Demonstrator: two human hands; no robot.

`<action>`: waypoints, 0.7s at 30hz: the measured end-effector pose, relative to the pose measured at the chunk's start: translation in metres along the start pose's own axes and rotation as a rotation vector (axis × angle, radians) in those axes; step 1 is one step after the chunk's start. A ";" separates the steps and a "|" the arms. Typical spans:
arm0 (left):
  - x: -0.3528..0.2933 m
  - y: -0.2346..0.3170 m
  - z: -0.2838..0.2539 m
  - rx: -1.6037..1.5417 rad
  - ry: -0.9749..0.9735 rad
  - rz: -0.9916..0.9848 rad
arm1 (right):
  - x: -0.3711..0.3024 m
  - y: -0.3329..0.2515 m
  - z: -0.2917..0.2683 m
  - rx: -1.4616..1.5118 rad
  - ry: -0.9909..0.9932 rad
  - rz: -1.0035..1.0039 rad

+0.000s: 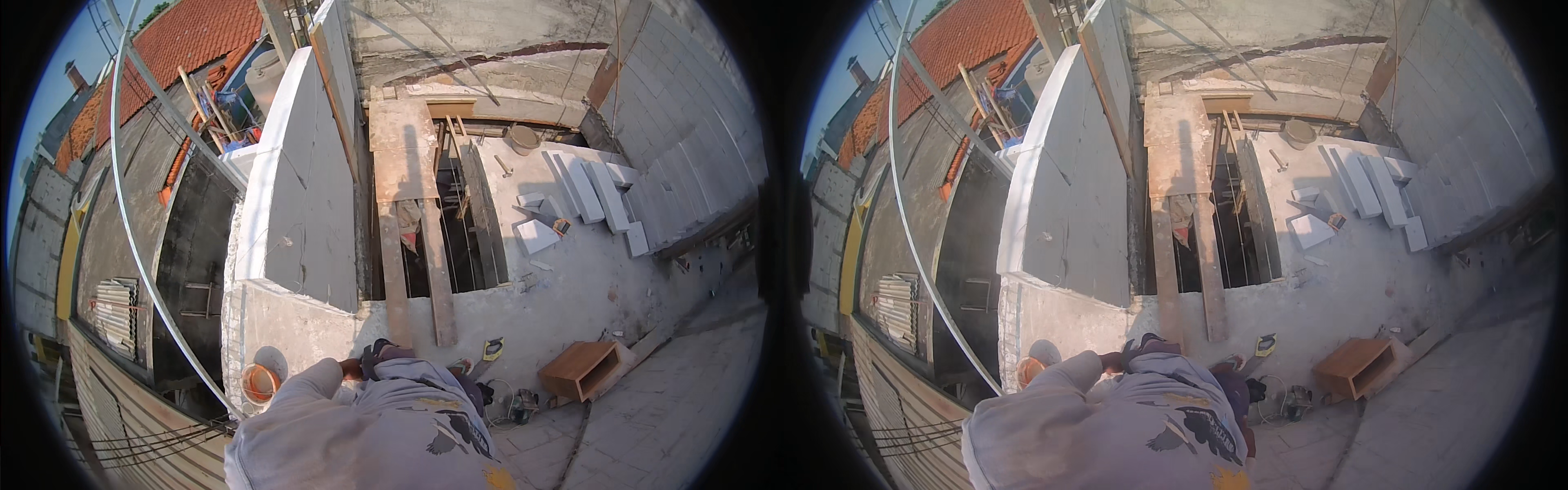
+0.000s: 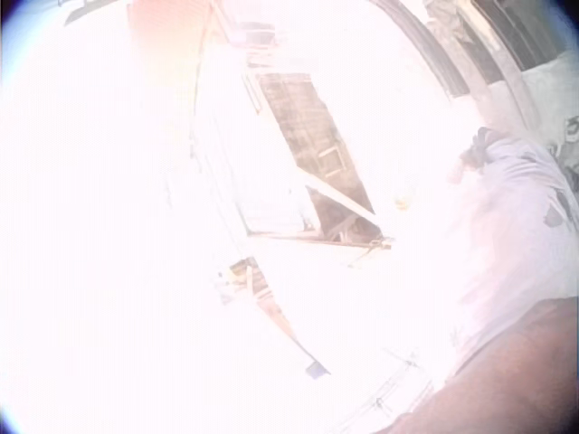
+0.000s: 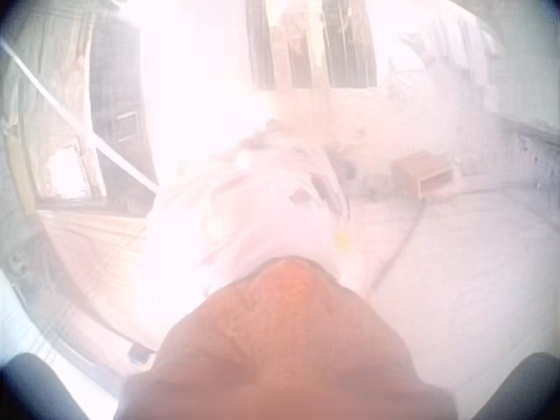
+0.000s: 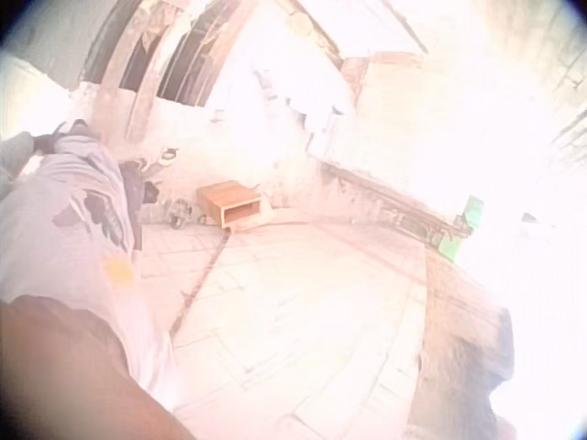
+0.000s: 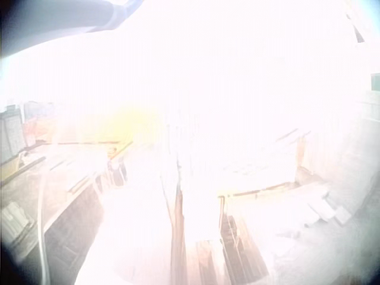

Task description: The person measures a wall section with a tape measure, then picks up a white rectangular tile and applies mortar to its back using a trowel. The tile is placed onto the wall and pressed into position.

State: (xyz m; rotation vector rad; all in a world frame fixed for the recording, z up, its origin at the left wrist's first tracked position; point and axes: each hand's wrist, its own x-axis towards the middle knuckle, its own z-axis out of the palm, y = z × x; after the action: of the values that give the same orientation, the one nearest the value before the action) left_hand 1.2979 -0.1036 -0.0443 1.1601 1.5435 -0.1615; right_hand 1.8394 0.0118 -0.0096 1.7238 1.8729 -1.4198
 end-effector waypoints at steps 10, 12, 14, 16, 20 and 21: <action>0.087 0.293 -0.073 -0.789 0.030 -0.031 | -0.009 0.021 -0.227 1.165 0.619 0.205; 0.115 0.317 -0.084 -0.667 0.122 0.057 | 0.003 0.033 -0.246 1.250 0.670 0.250; 0.150 0.330 -0.098 -0.404 0.193 0.079 | 0.010 0.042 -0.268 1.235 0.654 0.264; 0.190 0.346 -0.104 -0.277 0.230 0.067 | 0.020 0.056 -0.298 1.277 0.666 0.265; 0.280 0.384 -0.116 -0.125 0.246 0.041 | 0.060 0.069 -0.388 1.416 0.775 0.274; 0.308 0.383 -0.123 -0.032 0.239 0.108 | 0.079 0.069 -0.417 1.437 0.794 0.278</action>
State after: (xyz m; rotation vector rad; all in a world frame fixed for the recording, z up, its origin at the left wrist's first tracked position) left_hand 1.5320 0.3446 -0.0723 1.2692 1.6792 0.0772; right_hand 2.0534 0.3648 0.1117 3.3262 0.4092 -2.3744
